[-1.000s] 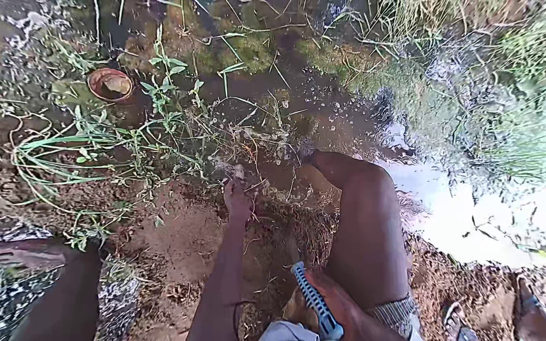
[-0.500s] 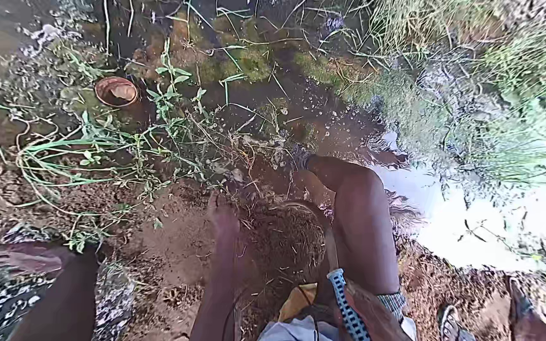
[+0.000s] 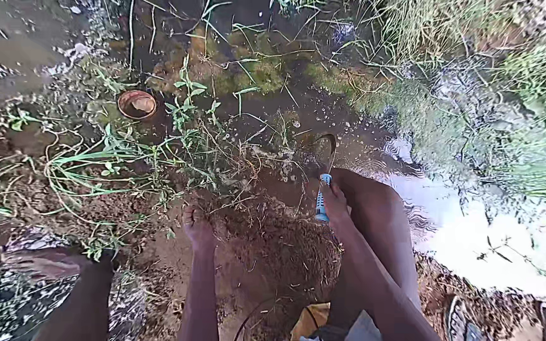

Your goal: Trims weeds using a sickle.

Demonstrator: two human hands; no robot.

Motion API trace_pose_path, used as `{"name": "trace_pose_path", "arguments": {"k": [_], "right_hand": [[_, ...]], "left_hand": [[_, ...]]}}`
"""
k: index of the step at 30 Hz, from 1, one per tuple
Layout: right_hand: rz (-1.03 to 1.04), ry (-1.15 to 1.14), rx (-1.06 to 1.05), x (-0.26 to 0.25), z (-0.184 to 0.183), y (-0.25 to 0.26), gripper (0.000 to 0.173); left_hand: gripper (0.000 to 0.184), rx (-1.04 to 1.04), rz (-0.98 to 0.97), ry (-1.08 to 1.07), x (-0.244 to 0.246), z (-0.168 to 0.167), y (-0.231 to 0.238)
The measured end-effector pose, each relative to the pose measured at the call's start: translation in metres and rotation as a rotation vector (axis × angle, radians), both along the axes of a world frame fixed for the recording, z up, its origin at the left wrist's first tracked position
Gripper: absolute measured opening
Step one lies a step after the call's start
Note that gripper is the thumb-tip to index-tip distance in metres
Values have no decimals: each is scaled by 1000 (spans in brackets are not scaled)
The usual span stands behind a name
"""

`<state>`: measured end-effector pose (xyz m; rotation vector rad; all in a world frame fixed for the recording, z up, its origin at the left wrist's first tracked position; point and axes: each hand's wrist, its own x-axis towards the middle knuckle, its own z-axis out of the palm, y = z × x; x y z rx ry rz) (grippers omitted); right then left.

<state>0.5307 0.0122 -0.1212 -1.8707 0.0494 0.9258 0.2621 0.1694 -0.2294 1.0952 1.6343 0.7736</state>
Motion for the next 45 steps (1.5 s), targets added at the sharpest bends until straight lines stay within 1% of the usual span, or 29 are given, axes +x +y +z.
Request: {"name": "trace_pose_path", "arguments": {"k": [3, 5, 6, 8, 10, 13, 14, 15, 17, 19, 20, 22, 24, 27, 28, 31, 33, 37, 39, 41, 43, 45], "right_hand": [[-54, 178, 6, -7, -29, 31, 33], [14, 310, 15, -22, -45, 43, 32], [79, 347, 18, -32, -50, 43, 31], [235, 355, -31, -51, -48, 39, 37], [390, 322, -93, -65, -48, 34, 41], [522, 301, -114, -79, -48, 25, 49], [548, 309, -119, -85, -47, 18, 52], [582, 306, -126, -91, -44, 11, 54], [651, 288, -158, -97, -34, -1, 54], [730, 297, -167, -101, -21, -17, 55], [753, 323, -154, -101, -12, -23, 55], [756, 382, -127, -107, 1, -36, 53], [753, 437, -103, -107, 10, -50, 58], [792, 446, -94, -110, 23, -67, 57], [799, 444, -90, -111, 29, -73, 58], [782, 411, -18, -115, 43, -89, 50], [824, 401, -4, -117, 48, -97, 47], [1056, 235, -4, -118, 48, -99, 46], [1164, 174, 1, -118, 51, -97, 44], [1235, 108, 62, -122, 52, -94, 42], [1196, 23, 196, -131, 48, -101, 41], [1114, -36, 271, -134, 49, -106, 43]], "left_hand": [[42, -57, -14, 12, 17, -2, 27], [46, -75, -39, -5, 39, -1, 46], [47, -90, -66, -5, 51, -1, 51], [54, -154, -175, -5, 73, -3, 58], [59, -203, -253, -7, 91, -14, 62], [74, -261, -339, -19, 105, -35, 61], [79, -297, -350, -2, 107, -42, 60], [78, -326, -345, 23, 108, -46, 59], [72, -373, -320, 30, 112, -50, 61], [69, -383, -301, -7, 110, -59, 55], [70, -383, -300, -33, 109, -62, 54], [80, -405, -312, -42, 105, -63, 49], [86, -424, -326, -31, 109, -57, 42], [91, -465, -400, -36, 109, -50, 30], [90, -485, -435, -41, 108, -45, 26], [84, -503, -542, 31, 99, -32, 20], [75, -508, -508, 68, 88, -22, 15], [61, -399, -305, -23, 52, -2, 19], [57, -313, -226, -14, 28, 14, 24], [57, -244, -138, -6, 2, 26, 31], [56, -190, -51, -23, -25, 29, 37], [55, -168, 27, -48, -45, 25, 44]]}}
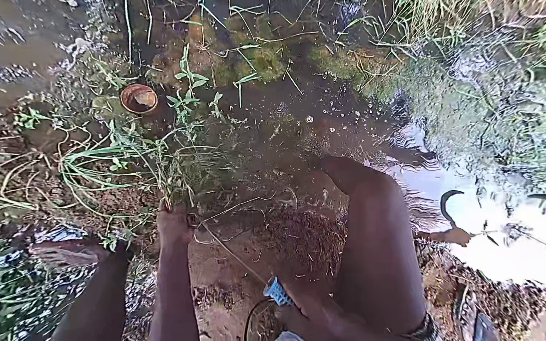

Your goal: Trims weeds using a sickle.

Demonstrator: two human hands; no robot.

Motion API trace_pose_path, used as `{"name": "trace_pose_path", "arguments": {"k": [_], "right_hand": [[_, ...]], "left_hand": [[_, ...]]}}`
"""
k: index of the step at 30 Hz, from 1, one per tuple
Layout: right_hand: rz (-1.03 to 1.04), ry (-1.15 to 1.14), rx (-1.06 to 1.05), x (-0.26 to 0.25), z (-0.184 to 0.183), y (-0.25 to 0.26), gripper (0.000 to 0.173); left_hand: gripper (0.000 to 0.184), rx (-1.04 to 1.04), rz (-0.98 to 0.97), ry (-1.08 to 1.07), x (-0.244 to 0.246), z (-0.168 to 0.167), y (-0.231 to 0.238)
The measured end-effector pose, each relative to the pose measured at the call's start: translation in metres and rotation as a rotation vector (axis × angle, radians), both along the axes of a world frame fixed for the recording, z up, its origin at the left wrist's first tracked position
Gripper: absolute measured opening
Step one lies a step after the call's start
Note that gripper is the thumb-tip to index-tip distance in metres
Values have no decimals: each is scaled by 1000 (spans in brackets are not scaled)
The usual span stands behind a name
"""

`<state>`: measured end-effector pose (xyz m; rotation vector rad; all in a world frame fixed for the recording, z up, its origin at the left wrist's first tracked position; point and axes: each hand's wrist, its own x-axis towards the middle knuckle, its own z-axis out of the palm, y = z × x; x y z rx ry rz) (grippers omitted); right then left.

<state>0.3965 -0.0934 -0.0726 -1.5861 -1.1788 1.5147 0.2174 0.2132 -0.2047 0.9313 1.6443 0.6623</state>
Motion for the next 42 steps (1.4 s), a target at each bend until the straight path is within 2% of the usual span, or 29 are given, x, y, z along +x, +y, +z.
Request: {"name": "trace_pose_path", "arguments": {"k": [3, 5, 7, 10, 13, 15, 18, 22, 26, 30, 33, 35, 38, 42], "right_hand": [[-197, -5, -53, 15, 1, 2, 56], [-382, 46, -166, 29, -5, 6, 59], [-636, 161, -287, 40, -10, 14, 56], [-987, 334, -446, 55, -13, 28, 44], [-1110, 394, -471, 55, -30, 37, 41], [-1107, 366, -482, 52, -37, 40, 37], [-1013, 327, -548, 45, -43, 45, 38], [-820, 296, -612, 34, -44, 42, 45], [-572, 275, -618, 28, -24, 15, 46], [-407, 245, -522, 18, -5, -14, 53], [-382, 260, -420, 18, 1, -23, 56], [-383, 299, -369, 15, 5, -30, 50], [-341, 359, -353, 20, 16, -35, 46], [-275, 412, -276, 19, 23, -37, 40]], "left_hand": [[59, 18, 17, 57, -3, -2, 3], [64, 32, -78, 123, 9, 0, -2], [66, 41, -238, 208, 28, 4, -7], [66, 17, -598, 388, 69, 8, -18], [64, -72, -891, 551, 111, 3, -27], [62, -101, -1015, 620, 132, -3, -35], [64, -115, -1084, 656, 147, -14, -44], [66, -133, -975, 561, 162, -34, -56], [60, -140, -900, 483, 164, -54, -64], [66, -136, -862, 345, 149, -69, -59], [81, -171, -806, 178, 139, -67, -53], [88, -210, -811, 116, 126, -59, -52], [88, -230, -785, 37, 115, -43, -49], [75, -208, -634, 20, 85, -13, -46]]}}
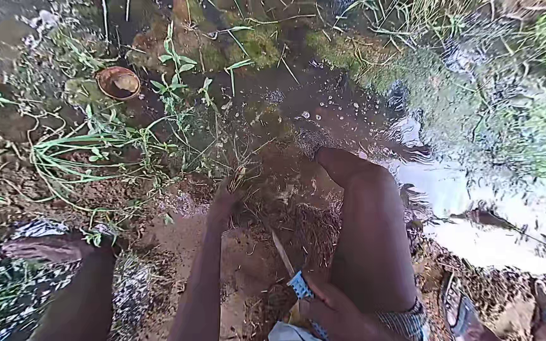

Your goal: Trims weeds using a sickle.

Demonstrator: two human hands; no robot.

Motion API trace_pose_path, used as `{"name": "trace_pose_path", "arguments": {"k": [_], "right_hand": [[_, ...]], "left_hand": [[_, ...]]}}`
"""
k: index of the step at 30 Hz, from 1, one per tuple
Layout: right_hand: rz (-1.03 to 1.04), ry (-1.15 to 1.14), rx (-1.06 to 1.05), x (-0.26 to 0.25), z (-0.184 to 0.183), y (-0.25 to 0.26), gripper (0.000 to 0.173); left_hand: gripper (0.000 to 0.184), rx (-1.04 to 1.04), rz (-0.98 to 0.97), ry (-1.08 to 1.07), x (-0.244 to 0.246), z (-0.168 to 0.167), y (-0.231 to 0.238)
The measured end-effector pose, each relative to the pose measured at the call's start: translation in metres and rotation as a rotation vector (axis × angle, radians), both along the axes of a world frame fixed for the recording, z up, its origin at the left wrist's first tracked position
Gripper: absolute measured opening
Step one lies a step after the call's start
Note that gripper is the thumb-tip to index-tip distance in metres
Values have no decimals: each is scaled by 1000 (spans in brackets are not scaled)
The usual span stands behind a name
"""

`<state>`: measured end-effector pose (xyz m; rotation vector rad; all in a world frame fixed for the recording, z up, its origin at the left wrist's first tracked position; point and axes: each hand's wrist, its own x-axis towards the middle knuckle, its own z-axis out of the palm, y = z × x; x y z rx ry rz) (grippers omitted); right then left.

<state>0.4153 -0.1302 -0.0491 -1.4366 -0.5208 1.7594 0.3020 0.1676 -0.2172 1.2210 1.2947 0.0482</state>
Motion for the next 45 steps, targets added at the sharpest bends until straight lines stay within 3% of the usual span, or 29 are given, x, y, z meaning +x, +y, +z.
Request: {"name": "trace_pose_path", "arguments": {"k": [5, 8, 11, 17, 21, 24, 26, 31, 34, 39, 45], "right_hand": [[119, -18, 82, -1, -1, 8, 44], [110, -34, 128, -5, -5, 5, 47], [-29, -35, 96, -8, -3, 3, 49], [-460, -66, -161, 0, -9, 13, 49], [-613, -106, -271, -1, -14, 16, 48], [-663, -114, -312, -4, -18, 20, 46], [-666, -113, -337, -3, -21, 21, 46], [-655, -60, -414, -2, -19, 24, 43], [-701, -64, -351, -4, -8, 13, 46], [-698, -100, -402, -8, -13, 9, 56], [-585, 5, -436, -11, -22, 13, 53]], "left_hand": [[61, 103, 328, -13, -41, 26, 3], [54, 161, 585, -145, -60, 33, 4], [54, 180, 735, -222, -79, 29, 5], [54, 175, 858, -297, -93, 35, -4], [50, 171, 824, -371, -87, 57, 1], [45, 131, 755, -455, -60, 76, -3], [51, 105, 647, -475, -32, 77, -14], [63, 80, 330, -341, 32, 42, -43], [66, 32, 199, -271, 59, 24, -54], [68, 26, 182, -158, 71, -14, -53], [70, 25, 74, -78, 76, -23, -43]]}}
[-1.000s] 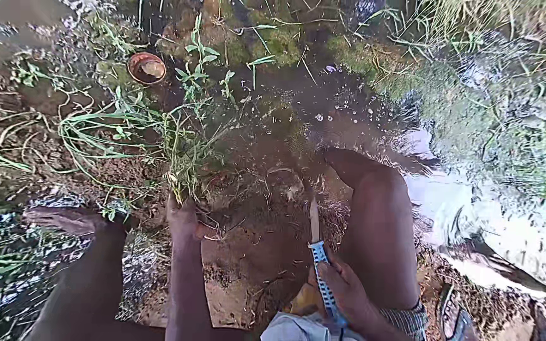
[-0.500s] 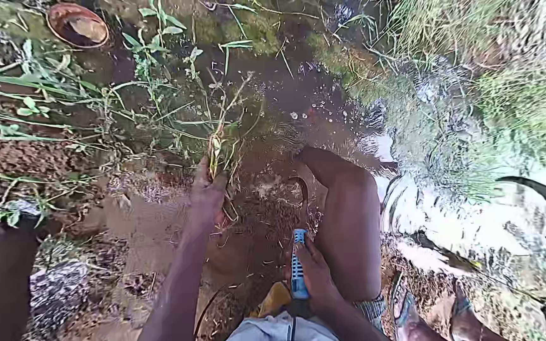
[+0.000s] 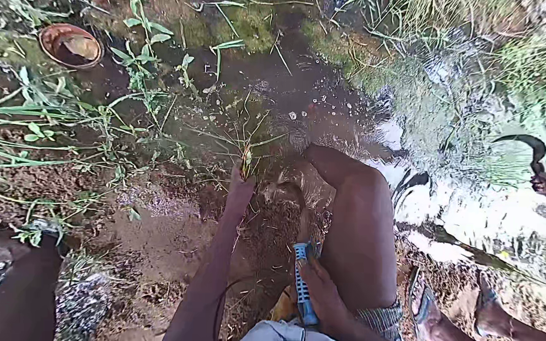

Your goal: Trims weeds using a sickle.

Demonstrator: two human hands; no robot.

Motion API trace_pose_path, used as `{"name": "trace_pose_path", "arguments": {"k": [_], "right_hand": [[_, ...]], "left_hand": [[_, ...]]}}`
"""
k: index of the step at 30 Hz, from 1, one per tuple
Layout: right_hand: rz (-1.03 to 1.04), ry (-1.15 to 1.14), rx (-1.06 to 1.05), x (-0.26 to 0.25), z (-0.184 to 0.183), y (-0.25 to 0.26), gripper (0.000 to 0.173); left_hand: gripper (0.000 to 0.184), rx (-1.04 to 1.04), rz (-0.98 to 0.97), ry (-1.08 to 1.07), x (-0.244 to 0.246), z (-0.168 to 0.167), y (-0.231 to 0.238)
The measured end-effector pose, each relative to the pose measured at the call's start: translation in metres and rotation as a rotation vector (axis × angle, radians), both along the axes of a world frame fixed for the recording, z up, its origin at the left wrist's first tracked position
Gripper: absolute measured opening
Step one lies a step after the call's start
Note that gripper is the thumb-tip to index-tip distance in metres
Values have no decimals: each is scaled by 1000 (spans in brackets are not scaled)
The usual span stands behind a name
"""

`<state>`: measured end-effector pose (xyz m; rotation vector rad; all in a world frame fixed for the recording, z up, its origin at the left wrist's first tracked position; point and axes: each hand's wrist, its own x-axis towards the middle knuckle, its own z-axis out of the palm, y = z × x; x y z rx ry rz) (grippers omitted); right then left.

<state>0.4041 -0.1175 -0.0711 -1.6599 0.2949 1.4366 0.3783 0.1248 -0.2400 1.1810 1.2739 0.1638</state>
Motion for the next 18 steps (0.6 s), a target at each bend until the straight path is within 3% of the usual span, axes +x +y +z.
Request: {"name": "trace_pose_path", "arguments": {"k": [4, 10, 15, 18], "right_hand": [[78, 66, 78, -5, 0, -5, 54], [160, 102, 104, -2, 11, -16, 57], [-120, 231, 14, 1, 6, -6, 28], [-185, 337, 11, 2, 0, -3, 30]], "left_hand": [[71, -33, -101, -5, 10, -8, 0], [80, -80, 6, -45, 15, -24, -9], [73, -138, 216, -127, 4, -10, -14], [68, -143, 206, -86, 9, -7, -16]]}}
